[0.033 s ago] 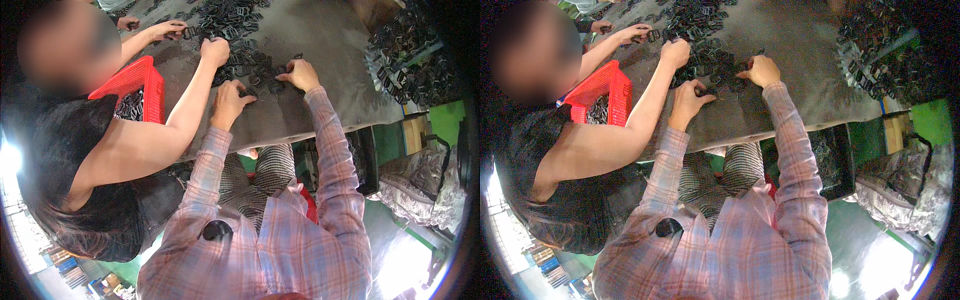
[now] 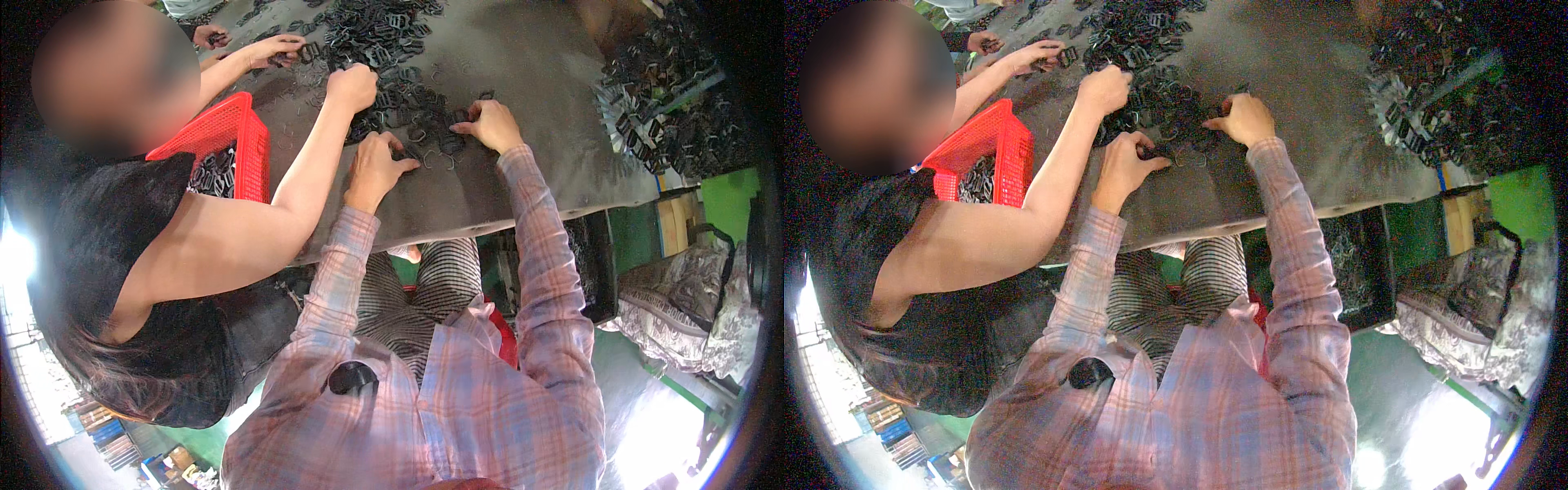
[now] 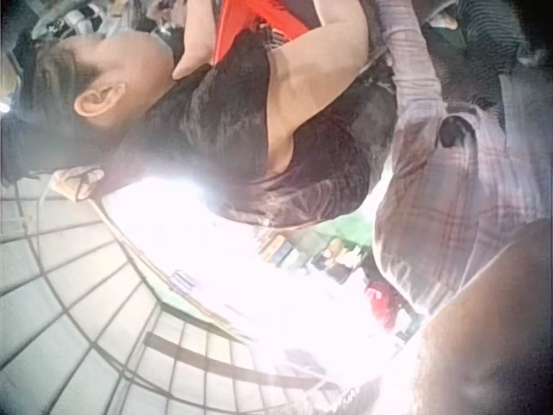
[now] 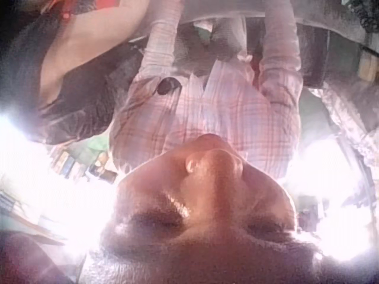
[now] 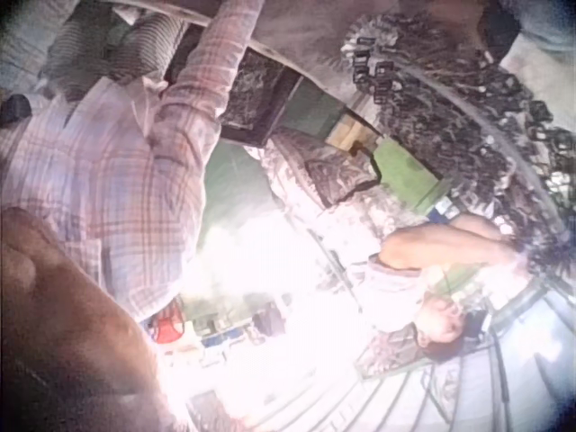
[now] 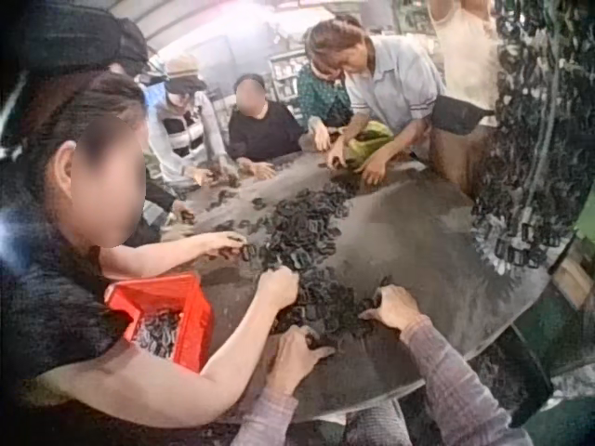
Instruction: The person sorts small metal hardware pieces on a table, separating buckles from hooks and placing them into piles. They handle the parts by hand, occasionally moving them into a red basket or a container below the table.
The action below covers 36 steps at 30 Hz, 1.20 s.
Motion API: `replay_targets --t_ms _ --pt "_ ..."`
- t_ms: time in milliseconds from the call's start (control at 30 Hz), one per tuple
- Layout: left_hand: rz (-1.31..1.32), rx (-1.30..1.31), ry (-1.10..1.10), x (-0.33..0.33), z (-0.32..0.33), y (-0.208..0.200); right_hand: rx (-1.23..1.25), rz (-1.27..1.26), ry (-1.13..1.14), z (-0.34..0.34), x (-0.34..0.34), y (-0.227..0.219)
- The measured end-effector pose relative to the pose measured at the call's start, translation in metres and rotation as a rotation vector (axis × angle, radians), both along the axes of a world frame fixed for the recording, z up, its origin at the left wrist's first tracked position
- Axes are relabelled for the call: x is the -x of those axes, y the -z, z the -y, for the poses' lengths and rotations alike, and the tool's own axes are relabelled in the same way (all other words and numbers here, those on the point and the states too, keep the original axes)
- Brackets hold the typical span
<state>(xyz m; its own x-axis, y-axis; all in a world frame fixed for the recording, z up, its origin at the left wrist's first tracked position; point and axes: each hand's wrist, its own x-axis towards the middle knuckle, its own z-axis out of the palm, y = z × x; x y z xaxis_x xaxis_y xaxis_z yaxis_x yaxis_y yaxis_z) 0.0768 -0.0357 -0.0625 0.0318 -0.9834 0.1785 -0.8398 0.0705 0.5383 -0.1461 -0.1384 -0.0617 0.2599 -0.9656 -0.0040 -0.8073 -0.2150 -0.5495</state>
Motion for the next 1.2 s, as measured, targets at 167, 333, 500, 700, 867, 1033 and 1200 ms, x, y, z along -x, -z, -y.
replay_targets --t_ms 167,333,500,700,867,1033,1200 --pt "-0.265 -0.091 0.097 -0.004 0.01 0.0 0.204 0.217 0.015 0.015 0.017 0.027" --pt "-1.131 -0.231 0.009 -0.015 0.003 0.009 0.094 0.456 0.143 -0.012 0.026 0.025" --pt "-1.626 -0.415 -0.079 -0.026 0.008 0.005 -0.089 0.615 0.202 -0.015 0.038 0.043" --pt "-1.725 -0.403 -0.07 -0.018 0.008 -0.001 0.087 0.5 -0.192 -0.018 0.007 0.017" --pt "-1.698 -0.299 -0.265 -0.006 -0.019 0.0 -0.069 0.462 -0.368 -0.051 -0.028 -0.015" --pt "-1.912 -0.09 -0.372 -0.021 -0.111 -0.004 -0.506 0.747 -0.438 -0.096 -0.035 -0.051" --pt "-1.727 0.489 -0.576 -0.041 -0.184 -0.009 -0.684 1.029 -0.197 -0.108 -0.071 -0.069"
